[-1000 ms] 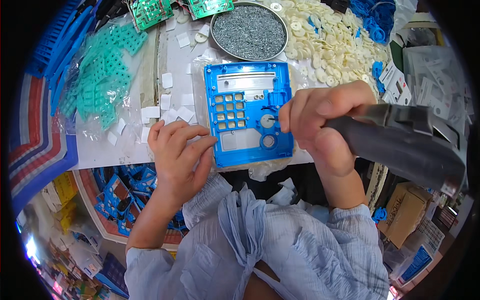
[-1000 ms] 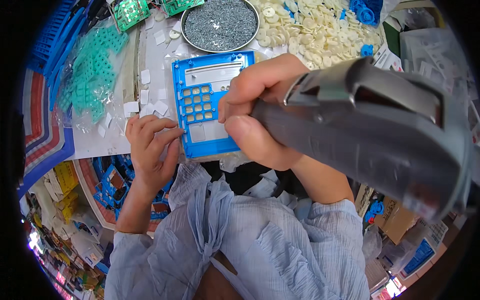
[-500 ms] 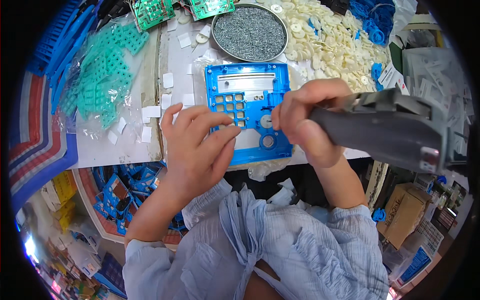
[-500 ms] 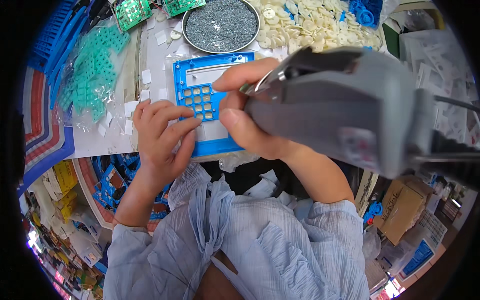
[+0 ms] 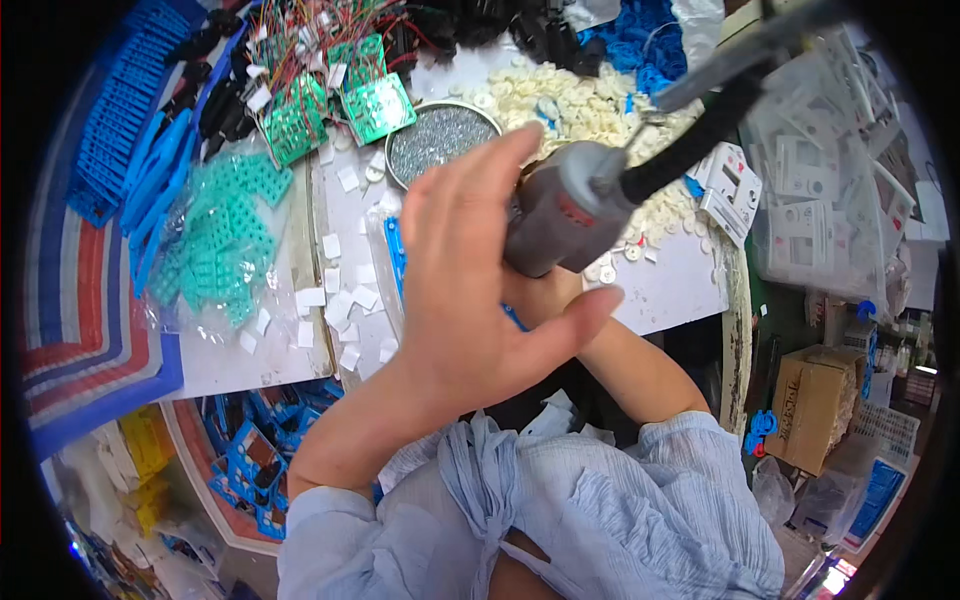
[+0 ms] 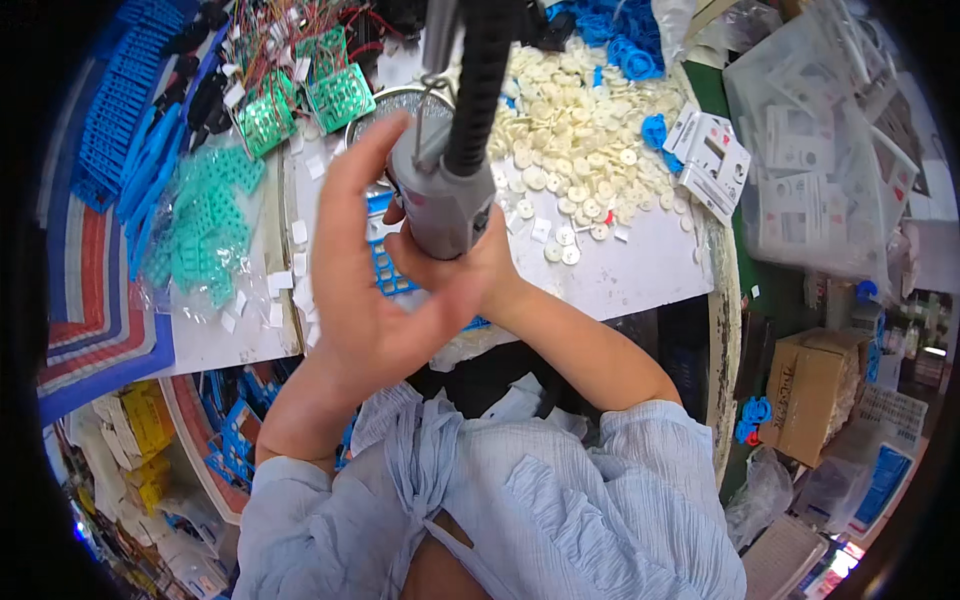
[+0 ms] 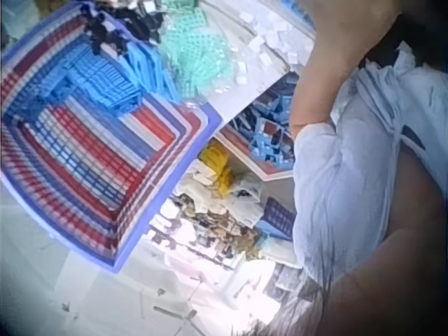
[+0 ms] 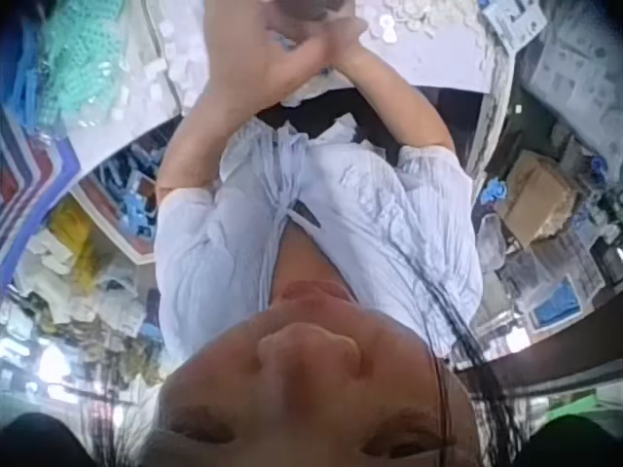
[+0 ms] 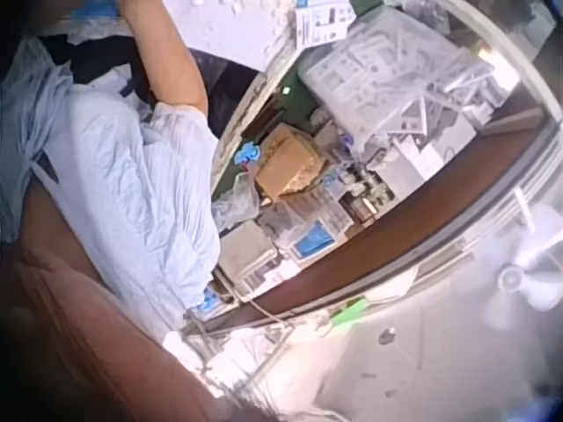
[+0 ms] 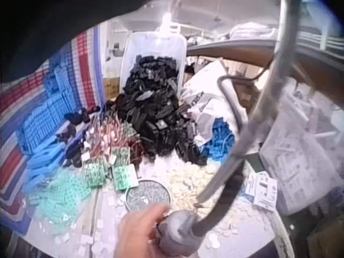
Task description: Assembling the internal components and casing of a blue electronic device using an electric screwdriver.
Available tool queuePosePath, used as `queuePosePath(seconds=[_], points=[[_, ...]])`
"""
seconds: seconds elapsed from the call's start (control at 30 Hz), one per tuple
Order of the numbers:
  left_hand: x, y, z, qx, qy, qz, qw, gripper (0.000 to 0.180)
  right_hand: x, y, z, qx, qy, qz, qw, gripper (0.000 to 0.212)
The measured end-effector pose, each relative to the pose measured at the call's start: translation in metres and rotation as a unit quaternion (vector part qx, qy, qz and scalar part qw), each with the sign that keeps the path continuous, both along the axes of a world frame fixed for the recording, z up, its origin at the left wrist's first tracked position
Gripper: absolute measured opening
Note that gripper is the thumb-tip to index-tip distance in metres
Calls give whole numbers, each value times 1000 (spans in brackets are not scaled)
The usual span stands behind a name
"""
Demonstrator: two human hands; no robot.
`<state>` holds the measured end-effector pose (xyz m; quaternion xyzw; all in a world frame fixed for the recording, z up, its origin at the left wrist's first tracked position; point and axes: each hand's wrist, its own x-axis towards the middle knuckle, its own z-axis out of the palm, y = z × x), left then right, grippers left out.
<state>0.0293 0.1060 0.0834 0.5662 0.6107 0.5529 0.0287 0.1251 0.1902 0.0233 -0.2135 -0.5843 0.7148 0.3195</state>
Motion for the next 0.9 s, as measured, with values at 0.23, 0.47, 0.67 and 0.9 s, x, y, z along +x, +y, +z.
queuePosePath(seconds=[0.23, 0.47, 0.67, 0.9], points=[[27, 16, -4, 28, -123, 17, 992, 73, -2, -7, 5, 35, 21, -63, 997, 29], [32, 16, -3, 14, -81, 45, 996, 66, 1, -11, 6, 77, 24, -68, 994, 28], [30, 13, -5, 48, -45, 46, 997, 68, 6, -12, 8, 99, 18, -59, 993, 27], [14, 13, -1, 87, 32, 45, 995, 75, 4, -8, 8, 112, 6, -59, 992, 26]])
